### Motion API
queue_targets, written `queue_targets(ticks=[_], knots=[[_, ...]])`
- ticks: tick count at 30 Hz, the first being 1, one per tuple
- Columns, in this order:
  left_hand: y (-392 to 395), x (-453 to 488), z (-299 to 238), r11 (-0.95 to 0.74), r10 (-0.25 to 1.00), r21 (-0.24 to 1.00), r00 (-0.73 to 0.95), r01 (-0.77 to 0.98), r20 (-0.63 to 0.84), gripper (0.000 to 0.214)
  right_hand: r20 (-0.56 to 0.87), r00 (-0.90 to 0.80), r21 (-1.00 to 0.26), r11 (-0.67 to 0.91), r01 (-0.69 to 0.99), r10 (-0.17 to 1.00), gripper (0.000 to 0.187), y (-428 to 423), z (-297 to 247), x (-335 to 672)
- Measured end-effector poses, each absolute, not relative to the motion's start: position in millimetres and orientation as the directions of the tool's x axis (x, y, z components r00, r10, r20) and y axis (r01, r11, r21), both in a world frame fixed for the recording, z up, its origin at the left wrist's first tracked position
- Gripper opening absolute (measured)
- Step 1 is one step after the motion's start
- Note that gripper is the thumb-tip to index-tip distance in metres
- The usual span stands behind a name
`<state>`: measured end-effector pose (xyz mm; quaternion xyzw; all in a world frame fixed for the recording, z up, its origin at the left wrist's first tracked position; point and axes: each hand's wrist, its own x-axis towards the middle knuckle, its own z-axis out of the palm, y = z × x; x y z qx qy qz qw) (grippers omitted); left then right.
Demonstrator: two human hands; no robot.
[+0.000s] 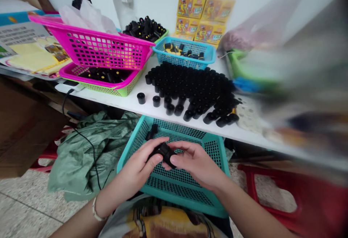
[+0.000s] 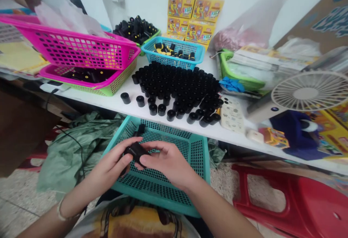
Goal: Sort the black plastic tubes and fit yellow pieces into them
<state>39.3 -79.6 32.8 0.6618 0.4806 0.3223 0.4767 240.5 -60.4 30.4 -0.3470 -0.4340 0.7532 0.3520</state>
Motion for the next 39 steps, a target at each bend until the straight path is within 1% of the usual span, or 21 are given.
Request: queue_targets(ticks=[2, 3, 5, 6, 7, 9, 12, 16, 19, 21, 23, 25, 27, 28, 29, 31, 32, 36, 37, 38, 39], knots=[[-79.7, 36.8, 33.9, -0.168, 0.887, 0.924, 0.463, 0.345, -0.012, 0.043, -0.175, -0.523, -0.919, -0.329, -0.219, 0.834, 0.042, -61.9, 30.8, 239.2], [-79.3, 35.4, 33.5, -0.193, 0.863, 0.912, 0.504, 0.361, -0.016, 0.045, -0.127, -0.512, -0.952, -0.249, -0.177, 0.850, 0.044, -62.1, 31.0, 239.0], [-78.1, 33.6, 30.6, -0.207, 0.873, 0.886, 0.486, 0.416, -0.024, 0.046, 0.036, -0.440, -0.999, 0.047, 0.014, 0.897, 0.043, -60.0, 31.2, 240.5], [-77.6, 33.4, 28.5, -0.199, 0.899, 0.875, 0.437, 0.442, -0.016, 0.047, 0.145, -0.376, -0.963, 0.218, 0.157, 0.915, 0.039, -57.3, 30.8, 242.7], [-77.4, 33.8, 26.2, -0.188, 0.929, 0.868, 0.370, 0.460, 0.005, 0.047, 0.266, -0.300, -0.883, 0.357, 0.306, 0.916, 0.034, -53.3, 30.1, 246.1], [-78.1, 35.9, 21.6, -0.147, 0.972, 0.874, 0.234, 0.464, 0.039, 0.044, 0.484, -0.167, -0.689, 0.491, 0.533, 0.859, 0.025, -42.3, 27.1, 256.0], [-80.9, 39.1, 17.4, -0.048, 0.991, 0.922, 0.137, 0.384, -0.006, 0.035, 0.664, -0.110, -0.448, 0.511, 0.733, 0.739, 0.013, -22.2, 19.2, 275.4], [-80.3, 34.0, 18.5, 0.086, 0.990, 0.948, 0.082, 0.307, -0.116, 0.032, 0.670, -0.197, -0.125, 0.370, 0.921, 0.716, 0.019, -1.2, 7.3, 296.3], [-75.6, 21.6, 23.4, 0.129, 0.992, 0.946, -0.030, 0.296, -0.126, 0.038, 0.676, -0.227, 0.005, 0.304, 0.953, 0.701, 0.024, 6.2, 4.2, 301.8], [-72.9, 12.0, 26.8, 0.130, 0.990, 0.949, -0.085, 0.288, -0.110, 0.042, 0.702, -0.213, 0.038, 0.263, 0.964, 0.680, 0.029, 6.8, 5.5, 298.8], [-71.7, 3.8, 28.6, 0.107, 0.991, 0.944, -0.116, 0.311, -0.074, 0.043, 0.732, -0.196, 0.016, 0.271, 0.963, 0.652, 0.033, 4.1, 6.7, 288.3], [-71.5, -1.4, 27.9, 0.079, 0.991, 0.934, -0.130, 0.347, -0.036, 0.044, 0.691, -0.323, 0.001, 0.446, 0.895, 0.647, 0.026, 0.2, 3.9, 268.7], [-71.2, -2.6, 25.0, 0.062, 0.991, 0.929, -0.129, 0.364, -0.015, 0.047, 0.512, -0.587, -0.015, 0.690, 0.724, 0.627, 0.019, -1.9, -6.0, 241.2], [-71.0, -1.6, 23.2, 0.051, 0.992, 0.929, -0.125, 0.367, -0.005, 0.047, 0.379, -0.709, -0.046, 0.777, 0.627, 0.595, 0.023, -1.3, -13.7, 226.0], [-70.5, 0.2, 21.3, 0.038, 0.993, 0.929, -0.117, 0.368, 0.006, 0.046, 0.268, -0.768, -0.082, 0.808, 0.583, 0.581, 0.025, 0.7, -22.5, 211.0], [-69.3, 5.5, 18.6, 0.006, 0.995, 0.934, -0.098, 0.356, 0.031, 0.041, 0.126, -0.814, -0.149, 0.822, 0.549, 0.567, 0.027, 7.7, -40.2, 185.5], [-68.7, 8.2, 18.0, -0.007, 0.996, 0.941, -0.084, 0.338, 0.038, 0.038, 0.096, -0.826, -0.171, 0.827, 0.536, 0.556, 0.024, 11.6, -47.2, 176.3], [-66.3, 12.4, 17.1, -0.007, 0.997, 0.981, -0.072, 0.195, 0.021, 0.044, 0.102, -0.837, -0.239, 0.830, 0.504, 0.538, 0.015, 12.0, -47.6, 168.2], [-65.7, 11.3, 16.6, -0.007, 0.996, 0.988, -0.091, 0.152, 0.021, 0.047, 0.116, -0.815, -0.318, 0.798, 0.512, 0.568, 0.020, 6.5, -40.7, 172.5], [-65.2, 9.8, 15.8, -0.008, 0.993, 0.993, -0.116, 0.117, 0.021, 0.048, 0.123, -0.781, -0.445, 0.737, 0.508, 0.612, 0.028, -0.7, -31.9, 178.5], [-64.7, 8.2, 15.1, -0.007, 0.989, 0.995, -0.144, 0.098, 0.021, 0.049, 0.116, -0.731, -0.616, 0.626, 0.479, 0.673, 0.035, -9.1, -22.0, 185.4]])
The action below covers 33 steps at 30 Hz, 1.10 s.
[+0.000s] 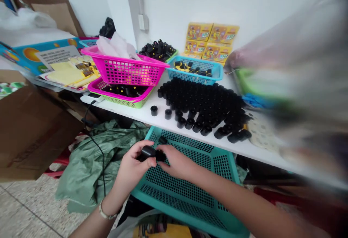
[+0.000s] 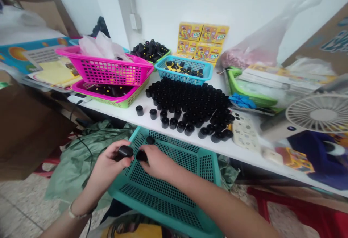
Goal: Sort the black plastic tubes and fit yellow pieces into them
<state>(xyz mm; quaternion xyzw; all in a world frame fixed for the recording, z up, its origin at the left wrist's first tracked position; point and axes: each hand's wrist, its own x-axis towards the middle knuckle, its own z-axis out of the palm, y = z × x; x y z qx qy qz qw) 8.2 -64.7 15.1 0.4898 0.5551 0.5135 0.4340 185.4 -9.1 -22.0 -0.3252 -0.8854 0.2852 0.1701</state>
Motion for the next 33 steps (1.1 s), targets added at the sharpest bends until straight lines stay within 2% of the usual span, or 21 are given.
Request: queue_targets(ticks=[1, 2, 4, 6, 9, 16, 25, 28, 31, 33], knots=[[-64.4, 6.9, 14.5, -0.003, 0.986, 0.995, -0.165, 0.097, 0.019, 0.048, 0.084, -0.680, -0.785, 0.469, 0.404, 0.728, 0.039, -17.8, -11.6, 192.6], [-64.1, 6.3, 14.2, 0.008, 0.985, 0.994, -0.174, 0.109, 0.011, 0.047, 0.052, -0.624, -0.898, 0.311, 0.313, 0.780, 0.038, -26.2, -1.5, 199.5], [-63.9, 7.8, 15.1, 0.040, 0.988, 0.989, -0.155, 0.141, -0.018, 0.050, 0.016, -0.521, -0.980, 0.116, 0.160, 0.854, 0.035, -39.7, 15.8, 210.2], [-64.0, 12.5, 17.5, 0.049, 0.993, 0.986, -0.114, 0.161, -0.031, 0.053, 0.038, -0.442, -0.989, 0.096, 0.109, 0.896, 0.036, -47.3, 26.9, 216.2], [-64.0, 20.3, 20.9, -0.008, 0.995, 0.980, -0.096, 0.201, 0.028, 0.051, 0.076, -0.429, -0.988, 0.127, 0.091, 0.900, 0.038, -50.7, 32.3, 218.8], [-63.5, 19.9, 13.1, -0.335, 0.936, 0.900, -0.013, 0.277, 0.353, 0.033, -0.007, -0.468, -1.000, -0.008, 0.000, 0.884, 0.039, -51.8, 29.9, 221.5], [-66.7, 20.1, 18.7, -0.513, 0.855, 0.777, 0.132, 0.365, 0.502, 0.035, -0.120, -0.536, -0.992, -0.086, 0.088, 0.836, 0.031, -43.4, 39.6, 231.6], [-66.2, 21.5, 21.8, -0.571, 0.819, 0.729, 0.198, 0.376, 0.539, 0.042, -0.225, -0.519, -0.973, -0.214, 0.083, 0.824, 0.031, -44.2, 39.5, 235.0], [-64.5, 20.7, 22.9, -0.589, 0.808, 0.717, 0.252, 0.374, 0.532, 0.047, -0.342, -0.558, -0.921, -0.389, 0.037, 0.756, 0.031, -45.4, 37.0, 238.0], [-64.1, 21.4, 20.8, -0.568, 0.823, 0.735, 0.261, 0.371, 0.504, 0.048, -0.372, -0.590, -0.896, -0.443, 0.027, 0.717, 0.032, -45.9, 35.3, 238.6]])
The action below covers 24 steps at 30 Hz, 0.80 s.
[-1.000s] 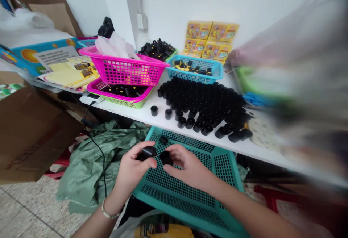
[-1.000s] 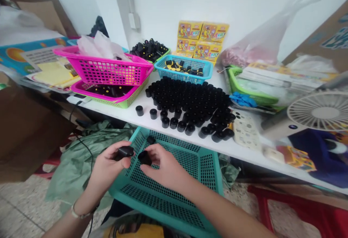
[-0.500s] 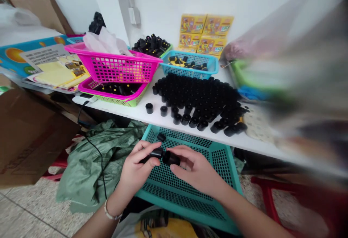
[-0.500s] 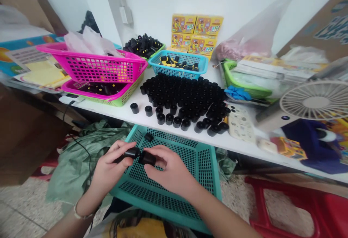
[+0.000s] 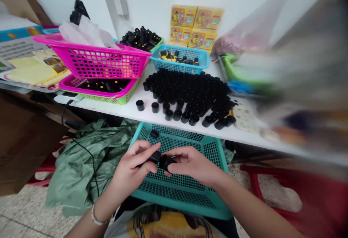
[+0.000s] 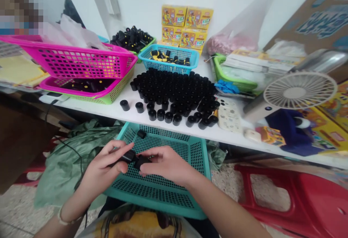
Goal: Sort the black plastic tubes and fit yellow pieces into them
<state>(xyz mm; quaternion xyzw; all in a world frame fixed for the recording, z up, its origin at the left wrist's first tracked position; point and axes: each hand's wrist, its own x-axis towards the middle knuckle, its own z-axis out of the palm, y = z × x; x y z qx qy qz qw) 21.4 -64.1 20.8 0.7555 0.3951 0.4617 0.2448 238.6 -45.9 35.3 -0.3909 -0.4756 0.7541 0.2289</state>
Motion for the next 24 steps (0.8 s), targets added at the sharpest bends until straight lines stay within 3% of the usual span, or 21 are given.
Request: queue_targets(ticks=[3, 5, 8, 10, 13, 15, 17, 20, 24], knots=[[-66.8, 29.0, 12.0, -0.518, 0.855, 0.771, 0.223, 0.371, 0.467, 0.049, -0.319, -0.555, -0.938, -0.341, 0.067, 0.768, 0.034, -48.1, 34.0, 234.6], [-70.1, 37.1, 4.7, -0.527, 0.850, 0.767, 0.231, 0.365, 0.474, 0.049, -0.173, -0.505, -0.984, -0.127, 0.124, 0.845, 0.036, -51.2, 34.0, 229.9], [-73.0, 44.7, -1.2, -0.534, 0.838, 0.784, 0.319, 0.317, 0.443, 0.046, 0.061, -0.506, -0.956, 0.196, 0.217, 0.860, 0.054, -55.6, 33.3, 228.2], [-71.8, 43.0, -0.6, -0.448, 0.878, 0.855, 0.311, 0.261, 0.365, 0.047, 0.171, -0.482, -0.870, 0.361, 0.335, 0.859, 0.054, -54.9, 31.0, 236.1], [-67.2, 33.5, 2.9, -0.218, 0.970, 0.973, 0.130, 0.076, 0.207, 0.039, 0.475, -0.289, -0.560, 0.538, 0.630, 0.831, 0.036, -43.8, 23.5, 263.0], [-65.2, 27.0, 4.5, -0.098, 0.993, 0.991, 0.058, -0.087, 0.103, 0.027, 0.658, -0.164, -0.322, 0.471, 0.822, 0.735, 0.030, -30.9, 16.5, 285.0], [-65.0, 21.9, 5.8, -0.025, 0.995, 0.984, 0.091, -0.175, 0.041, 0.023, 0.707, -0.136, -0.163, 0.347, 0.924, 0.694, 0.026, -17.3, 9.2, 303.7], [-66.7, 14.9, 9.8, 0.045, 0.990, 0.986, 0.142, -0.158, -0.023, 0.027, 0.658, -0.152, -0.055, 0.247, 0.967, 0.738, 0.026, -1.5, 2.1, 318.0], [-68.7, -0.2, 18.8, 0.120, 0.990, 0.980, 0.096, -0.161, -0.105, 0.023, 0.693, -0.159, 0.031, 0.191, 0.981, 0.703, 0.048, 2.4, 3.5, 304.6]])
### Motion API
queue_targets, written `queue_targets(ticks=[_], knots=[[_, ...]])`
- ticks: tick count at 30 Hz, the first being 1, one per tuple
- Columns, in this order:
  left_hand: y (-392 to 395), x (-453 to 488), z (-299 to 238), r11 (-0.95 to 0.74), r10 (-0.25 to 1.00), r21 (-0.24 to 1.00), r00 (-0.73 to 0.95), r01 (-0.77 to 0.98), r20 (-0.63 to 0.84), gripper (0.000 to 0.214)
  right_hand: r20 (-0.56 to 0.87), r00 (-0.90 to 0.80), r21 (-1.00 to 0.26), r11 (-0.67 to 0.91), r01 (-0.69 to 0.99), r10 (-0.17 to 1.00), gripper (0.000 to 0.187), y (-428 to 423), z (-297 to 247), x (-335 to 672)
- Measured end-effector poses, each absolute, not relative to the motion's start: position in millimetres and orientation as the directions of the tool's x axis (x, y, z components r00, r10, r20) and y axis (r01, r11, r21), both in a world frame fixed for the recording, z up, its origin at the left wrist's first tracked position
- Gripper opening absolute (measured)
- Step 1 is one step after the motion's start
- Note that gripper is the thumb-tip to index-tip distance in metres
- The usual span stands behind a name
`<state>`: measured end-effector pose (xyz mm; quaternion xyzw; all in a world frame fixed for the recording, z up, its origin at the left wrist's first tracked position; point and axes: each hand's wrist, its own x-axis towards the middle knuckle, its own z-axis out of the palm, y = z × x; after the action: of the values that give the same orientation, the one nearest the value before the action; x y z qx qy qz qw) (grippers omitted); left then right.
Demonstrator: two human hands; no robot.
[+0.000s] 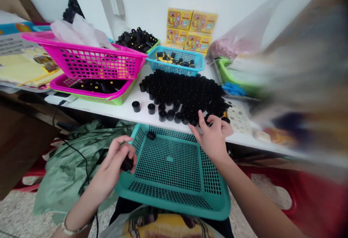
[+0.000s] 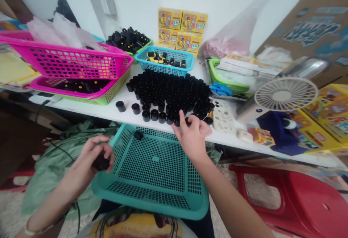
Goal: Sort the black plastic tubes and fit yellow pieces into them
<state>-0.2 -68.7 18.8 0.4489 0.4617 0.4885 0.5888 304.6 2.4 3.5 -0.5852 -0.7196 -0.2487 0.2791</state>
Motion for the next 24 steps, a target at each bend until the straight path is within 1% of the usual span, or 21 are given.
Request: queue_targets(ticks=[1, 2, 3, 4, 5, 6, 7, 9, 12, 14, 16, 18, 20, 22, 24], knots=[[-69.4, -4.3, 20.7, 0.149, 0.986, 0.976, 0.102, -0.161, -0.134, 0.025, 0.710, -0.194, 0.040, 0.236, 0.971, 0.677, 0.051, 0.3, 3.8, 294.6], [-70.3, -7.6, 22.2, 0.177, 0.980, 0.972, 0.113, -0.151, -0.161, 0.032, 0.699, -0.267, 0.049, 0.328, 0.943, 0.663, 0.050, -2.2, 3.0, 281.9], [-71.0, -9.9, 23.3, 0.191, 0.977, 0.972, 0.120, -0.136, -0.175, 0.037, 0.647, -0.379, 0.052, 0.458, 0.888, 0.661, 0.044, -4.6, 0.5, 267.0], [-71.6, -10.9, 24.0, 0.191, 0.977, 0.975, 0.119, -0.115, -0.177, 0.039, 0.549, -0.503, 0.027, 0.588, 0.809, 0.667, 0.036, -6.1, -3.8, 250.7], [-71.8, -10.5, 24.6, 0.177, 0.980, 0.980, 0.110, -0.095, -0.167, 0.039, 0.404, -0.630, -0.027, 0.697, 0.717, 0.663, 0.031, -5.8, -9.9, 234.0], [-71.6, -8.9, 25.0, 0.161, 0.983, 0.984, 0.098, -0.075, -0.154, 0.036, 0.251, -0.708, -0.104, 0.746, 0.658, 0.659, 0.030, -3.2, -17.3, 217.9], [-71.1, -6.5, 25.5, 0.152, 0.985, 0.987, 0.089, -0.058, -0.146, 0.033, 0.136, -0.729, -0.176, 0.740, 0.649, 0.671, 0.031, 1.9, -25.5, 203.7], [-69.4, -0.9, 26.7, 0.148, 0.987, 0.988, 0.070, -0.038, -0.145, 0.029, 0.044, -0.748, -0.243, 0.733, 0.635, 0.662, 0.028, 18.9, -41.3, 183.7], [-68.4, 2.5, 28.1, 0.090, 0.996, 0.993, -0.004, -0.075, -0.091, 0.027, 0.013, -0.768, -0.310, 0.732, 0.606, 0.641, 0.017, 49.0, -54.2, 178.3], [-70.0, -0.2, 27.2, 0.030, 0.998, 0.992, -0.050, -0.121, -0.036, 0.027, 0.002, -0.765, -0.361, 0.714, 0.600, 0.644, 0.015, 60.2, -53.5, 185.7], [-72.5, -4.6, 24.2, -0.002, 0.998, 0.989, -0.062, -0.147, -0.008, 0.027, 0.000, -0.765, -0.417, 0.695, 0.586, 0.644, 0.012, 57.5, -46.3, 195.5], [-74.5, -6.9, 19.9, -0.044, 0.996, 0.986, -0.087, -0.159, 0.030, 0.028, 0.008, -0.768, -0.482, 0.676, 0.558, 0.640, 0.021, 40.9, -34.0, 203.6], [-75.1, -4.9, 15.9, -0.119, 0.984, 0.979, -0.154, -0.166, 0.094, 0.029, 0.049, -0.750, -0.627, 0.605, 0.491, 0.659, 0.034, 15.5, -18.3, 208.6], [-74.4, 1.2, 14.1, -0.211, 0.962, 0.966, -0.205, -0.147, 0.179, 0.031, 0.101, -0.702, -0.809, 0.469, 0.355, 0.705, 0.043, -10.4, -2.1, 211.7], [-73.3, 9.0, 15.5, -0.273, 0.951, 0.958, -0.175, -0.088, 0.255, 0.033, 0.129, -0.648, -0.912, 0.347, 0.219, 0.750, 0.045, -30.1, 11.2, 214.5]])
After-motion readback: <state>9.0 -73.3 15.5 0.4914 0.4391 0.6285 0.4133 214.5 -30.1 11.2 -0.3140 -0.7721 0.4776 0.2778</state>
